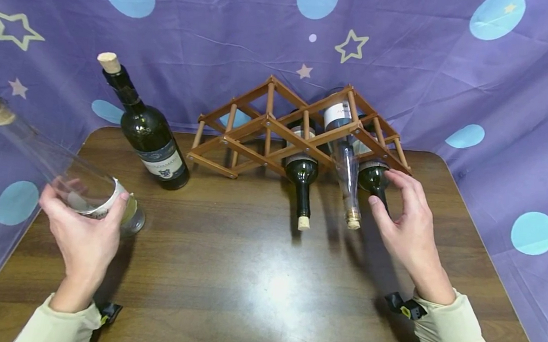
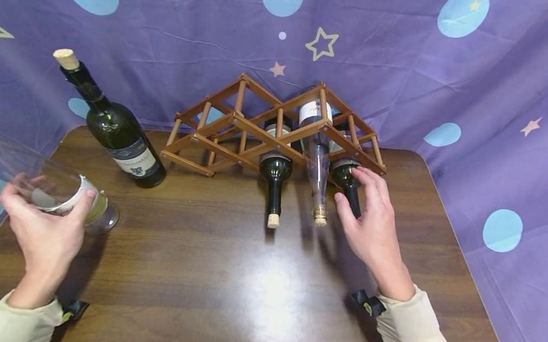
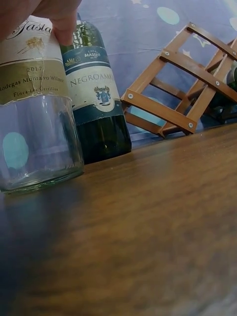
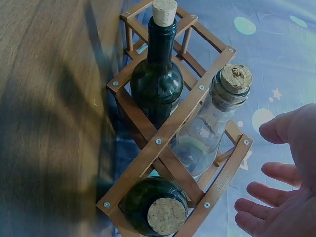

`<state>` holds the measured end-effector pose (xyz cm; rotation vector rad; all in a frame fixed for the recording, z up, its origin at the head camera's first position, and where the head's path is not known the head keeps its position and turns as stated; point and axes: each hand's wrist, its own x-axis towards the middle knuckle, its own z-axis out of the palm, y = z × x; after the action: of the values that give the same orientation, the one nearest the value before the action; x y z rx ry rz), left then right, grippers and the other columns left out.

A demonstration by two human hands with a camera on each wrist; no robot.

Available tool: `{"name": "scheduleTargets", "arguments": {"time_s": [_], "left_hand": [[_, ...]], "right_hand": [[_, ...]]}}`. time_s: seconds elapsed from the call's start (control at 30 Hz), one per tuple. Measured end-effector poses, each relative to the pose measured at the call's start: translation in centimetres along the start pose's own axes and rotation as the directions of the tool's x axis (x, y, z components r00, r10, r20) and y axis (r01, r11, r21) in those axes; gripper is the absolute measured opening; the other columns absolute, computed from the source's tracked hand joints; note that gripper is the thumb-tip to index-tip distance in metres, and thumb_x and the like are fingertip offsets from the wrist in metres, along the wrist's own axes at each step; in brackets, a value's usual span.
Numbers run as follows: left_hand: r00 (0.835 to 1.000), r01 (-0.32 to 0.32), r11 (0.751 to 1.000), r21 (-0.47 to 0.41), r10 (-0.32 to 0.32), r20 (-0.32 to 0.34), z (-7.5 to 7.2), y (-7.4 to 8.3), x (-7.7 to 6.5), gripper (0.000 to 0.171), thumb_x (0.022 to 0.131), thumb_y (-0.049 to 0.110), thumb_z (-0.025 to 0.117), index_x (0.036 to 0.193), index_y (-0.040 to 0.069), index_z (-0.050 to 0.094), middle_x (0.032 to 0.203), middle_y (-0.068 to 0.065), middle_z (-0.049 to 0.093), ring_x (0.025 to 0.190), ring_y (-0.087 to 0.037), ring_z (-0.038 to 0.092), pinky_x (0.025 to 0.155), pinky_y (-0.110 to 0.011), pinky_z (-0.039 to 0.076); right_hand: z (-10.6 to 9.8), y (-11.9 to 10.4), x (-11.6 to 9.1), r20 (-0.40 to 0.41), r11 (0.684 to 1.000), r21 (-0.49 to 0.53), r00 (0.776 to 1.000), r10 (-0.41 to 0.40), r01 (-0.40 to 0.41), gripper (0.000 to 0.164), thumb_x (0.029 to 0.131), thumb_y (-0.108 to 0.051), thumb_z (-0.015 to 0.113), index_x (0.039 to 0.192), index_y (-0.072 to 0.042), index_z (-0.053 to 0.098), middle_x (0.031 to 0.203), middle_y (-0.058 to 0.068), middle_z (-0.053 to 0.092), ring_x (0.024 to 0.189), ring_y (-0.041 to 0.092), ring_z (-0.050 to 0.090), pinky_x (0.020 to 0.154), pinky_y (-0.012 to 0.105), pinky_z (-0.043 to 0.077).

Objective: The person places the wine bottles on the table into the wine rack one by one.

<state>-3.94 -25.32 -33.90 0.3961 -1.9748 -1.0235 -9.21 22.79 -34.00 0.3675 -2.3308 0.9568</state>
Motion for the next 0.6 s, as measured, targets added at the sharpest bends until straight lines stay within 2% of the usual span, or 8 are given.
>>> {"name": "scheduleTargets", "arguments": {"time_s": [0.2, 0.43, 0.6], "left_hand": [[1.0, -0.001, 1.0, 0.004, 0.001, 0.004, 0.2, -0.2, 0.1, 0.072, 0.072, 0.013, 0.084, 0.134, 0.013, 0.047, 0.118, 0.017, 0.051, 0.108, -0.019, 0.051, 0.094, -0.027, 0.036], [0.999, -0.014, 0.998, 0.053, 0.013, 0.029, 0.6, -4.0, 0.8, 0.081, 0.068, 0.024, 0.089, 0.137, 0.023, 0.047, 0.126, 0.01, 0.055, 0.112, -0.015, 0.052, 0.095, -0.026, 0.036], [0.998, -0.049, 0.997, 0.059, 0.047, 0.041, 0.9, -3.8, 0.8, 0.082, 0.066, 0.025, 0.09, 0.136, 0.024, 0.048, 0.127, 0.009, 0.055, 0.116, -0.016, 0.053, 0.098, -0.025, 0.037]], "right_hand": [[0.0, 0.0, 0.0, -0.003, 1.0, -0.003, 1.0, -0.004, 0.004, 0.052, 0.086, -0.017, 0.074, 0.135, -0.008, 0.06, 0.14, 0.007, 0.054, 0.129, 0.026, 0.049, 0.105, 0.039, 0.037], [-0.1, 0.0, 0.1, -0.011, 1.0, 0.005, 1.0, -0.006, 0.006, 0.052, 0.084, -0.015, 0.075, 0.134, -0.008, 0.06, 0.138, 0.008, 0.055, 0.127, 0.027, 0.05, 0.104, 0.038, 0.038], [-0.3, -0.2, 0.3, -0.018, 1.0, 0.001, 1.0, -0.013, 0.013, 0.053, 0.084, -0.014, 0.076, 0.134, -0.006, 0.06, 0.138, 0.01, 0.055, 0.126, 0.027, 0.051, 0.103, 0.038, 0.039]]}}
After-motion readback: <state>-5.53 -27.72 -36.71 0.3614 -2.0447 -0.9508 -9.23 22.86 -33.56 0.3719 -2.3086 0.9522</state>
